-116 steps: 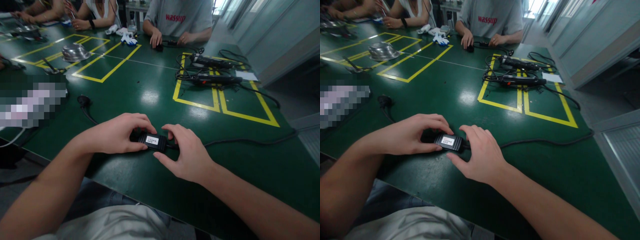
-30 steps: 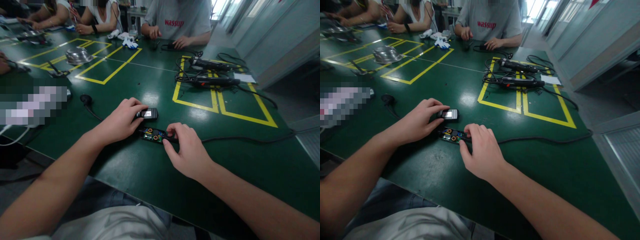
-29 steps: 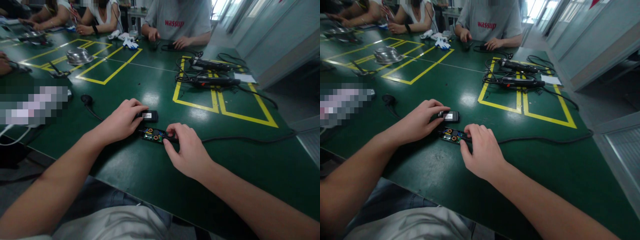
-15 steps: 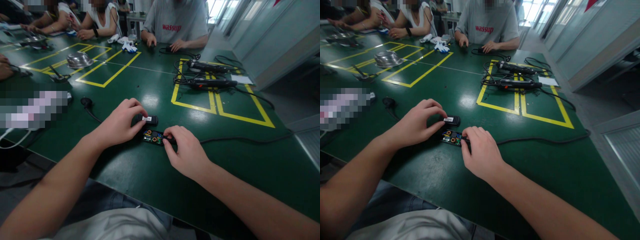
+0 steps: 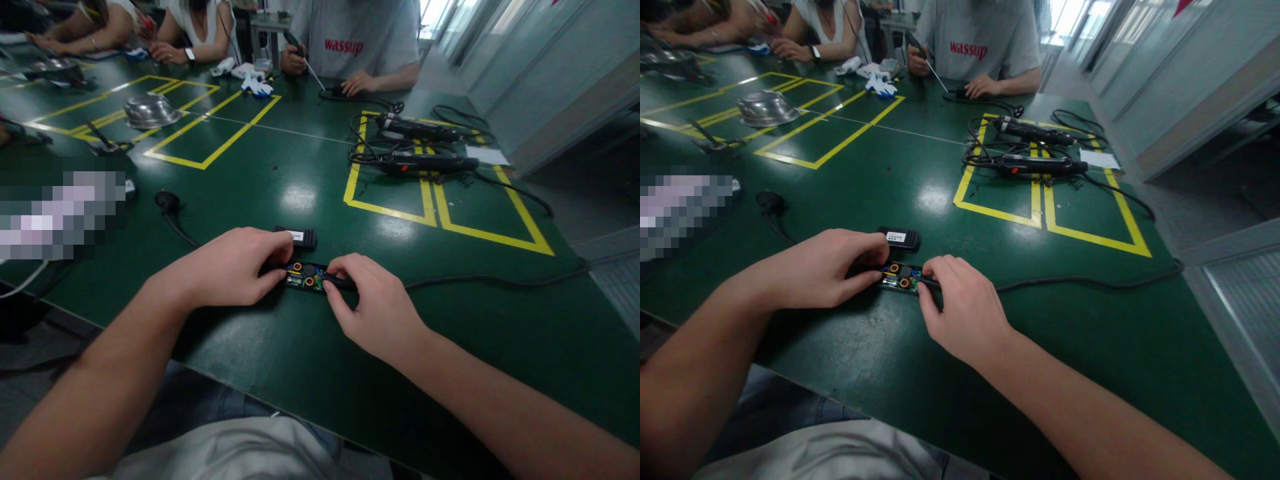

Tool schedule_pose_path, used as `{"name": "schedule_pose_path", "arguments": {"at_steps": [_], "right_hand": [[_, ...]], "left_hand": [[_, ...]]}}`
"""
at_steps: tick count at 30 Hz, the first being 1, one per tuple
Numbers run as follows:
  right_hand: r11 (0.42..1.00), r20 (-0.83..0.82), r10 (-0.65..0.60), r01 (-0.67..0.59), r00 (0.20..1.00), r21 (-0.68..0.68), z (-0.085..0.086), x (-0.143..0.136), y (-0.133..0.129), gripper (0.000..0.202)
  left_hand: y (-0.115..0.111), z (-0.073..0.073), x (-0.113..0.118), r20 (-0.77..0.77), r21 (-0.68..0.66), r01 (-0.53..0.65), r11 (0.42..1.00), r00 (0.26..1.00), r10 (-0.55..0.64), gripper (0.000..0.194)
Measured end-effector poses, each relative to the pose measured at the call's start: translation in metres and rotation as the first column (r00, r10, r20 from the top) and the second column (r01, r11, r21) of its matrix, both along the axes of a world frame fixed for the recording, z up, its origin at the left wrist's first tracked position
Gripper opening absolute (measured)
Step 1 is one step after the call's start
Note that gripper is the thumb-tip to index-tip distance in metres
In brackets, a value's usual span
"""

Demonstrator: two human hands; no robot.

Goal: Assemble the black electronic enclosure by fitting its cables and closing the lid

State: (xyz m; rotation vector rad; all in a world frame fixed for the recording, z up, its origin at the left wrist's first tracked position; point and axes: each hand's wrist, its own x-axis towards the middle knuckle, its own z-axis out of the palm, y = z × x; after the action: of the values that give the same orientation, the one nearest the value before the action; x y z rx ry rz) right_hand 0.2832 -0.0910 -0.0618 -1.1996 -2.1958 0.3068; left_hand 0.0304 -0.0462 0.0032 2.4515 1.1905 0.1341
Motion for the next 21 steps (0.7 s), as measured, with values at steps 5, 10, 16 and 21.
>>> {"name": "schedule_pose_path", "arguments": {"at_steps": [5,10,16,21], "right_hand": [[1.000,-0.002,-0.001,0.001,1.000,0.010,-0.0002,0.0003,0.0005,0.007],[1.000,-0.003,0.009,-0.008,1.000,0.011,0.0000,-0.0006,0.0008,0.006],[1.000,-0.058,0.004,-0.004,0.998,0.007,0.0033,-0.0015,-0.0011,0.009],[1.000,-0.072,0.001,-0.001,0.997,-0.007,0.0050,-0.0002,-0.0006,0.017]], "left_hand": [[-0.0003,0.0000,0.0002,0.005,-0.016,-0.009,1.000,1.000,0.009,0.007],[0.0014,-0.0027,-0.0004,0.083,-0.059,0.013,0.998,0.996,-0.008,0.013],[0.0005,0.0014,-0.0027,0.161,-0.087,0.010,0.996,0.987,0.004,0.016],[0.0014,0.0033,-0.0036,0.134,-0.091,-0.023,0.996,0.990,0.035,0.012]]}}
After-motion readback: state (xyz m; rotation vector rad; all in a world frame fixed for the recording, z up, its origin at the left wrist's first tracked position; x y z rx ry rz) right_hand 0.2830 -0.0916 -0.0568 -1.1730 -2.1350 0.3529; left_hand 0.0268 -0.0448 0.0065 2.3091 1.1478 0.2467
